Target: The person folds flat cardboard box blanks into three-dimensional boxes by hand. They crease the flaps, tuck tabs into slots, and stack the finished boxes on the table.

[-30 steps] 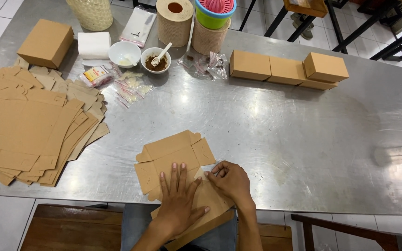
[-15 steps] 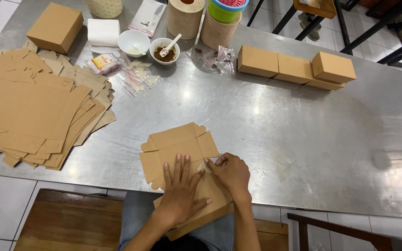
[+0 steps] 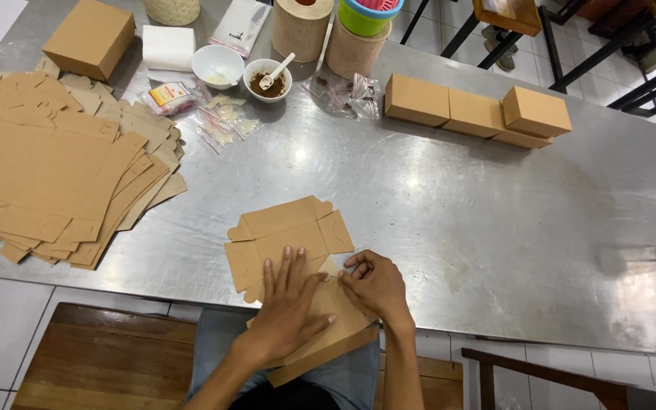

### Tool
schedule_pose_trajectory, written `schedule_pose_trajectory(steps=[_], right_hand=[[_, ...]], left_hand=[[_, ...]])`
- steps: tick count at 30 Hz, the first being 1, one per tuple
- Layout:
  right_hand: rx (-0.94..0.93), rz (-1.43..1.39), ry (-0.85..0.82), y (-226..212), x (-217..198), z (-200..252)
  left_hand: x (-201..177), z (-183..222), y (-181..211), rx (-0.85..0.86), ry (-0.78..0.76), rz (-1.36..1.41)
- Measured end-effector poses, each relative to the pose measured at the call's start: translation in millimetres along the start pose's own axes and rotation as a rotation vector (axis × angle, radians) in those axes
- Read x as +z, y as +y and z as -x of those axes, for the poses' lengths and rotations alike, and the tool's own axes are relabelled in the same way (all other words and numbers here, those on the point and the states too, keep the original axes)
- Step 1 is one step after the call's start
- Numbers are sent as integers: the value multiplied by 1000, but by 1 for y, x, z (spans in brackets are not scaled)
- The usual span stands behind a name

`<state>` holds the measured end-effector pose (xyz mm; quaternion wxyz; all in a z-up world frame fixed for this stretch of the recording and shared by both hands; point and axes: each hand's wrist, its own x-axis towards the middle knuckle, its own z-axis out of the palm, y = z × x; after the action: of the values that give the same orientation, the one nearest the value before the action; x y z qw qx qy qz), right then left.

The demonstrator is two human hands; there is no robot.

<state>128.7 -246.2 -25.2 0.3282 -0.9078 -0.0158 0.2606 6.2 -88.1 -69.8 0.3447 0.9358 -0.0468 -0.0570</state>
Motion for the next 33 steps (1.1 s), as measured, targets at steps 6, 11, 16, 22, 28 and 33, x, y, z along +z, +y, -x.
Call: schedule_pose_trajectory(steps=[6, 11, 16, 22, 28, 33], right_hand=[[-45, -18, 56, 4, 9, 5], [-295, 122, 116, 11, 44, 3], [-453, 399, 181, 10, 76, 7], [-517, 572, 210, -11, 76, 42], [-534, 624, 159, -28, 86, 65], [-654, 749, 323, -18, 105, 65]], left_hand=[[-26, 45, -30, -32, 373, 145], [-23, 87, -61, -150, 550, 17], [-13, 99, -61, -192, 664, -90], [-10, 96, -47, -210, 687, 5], [-7, 92, -42, -206, 751, 23], [-5, 93, -40, -240, 765, 8]])
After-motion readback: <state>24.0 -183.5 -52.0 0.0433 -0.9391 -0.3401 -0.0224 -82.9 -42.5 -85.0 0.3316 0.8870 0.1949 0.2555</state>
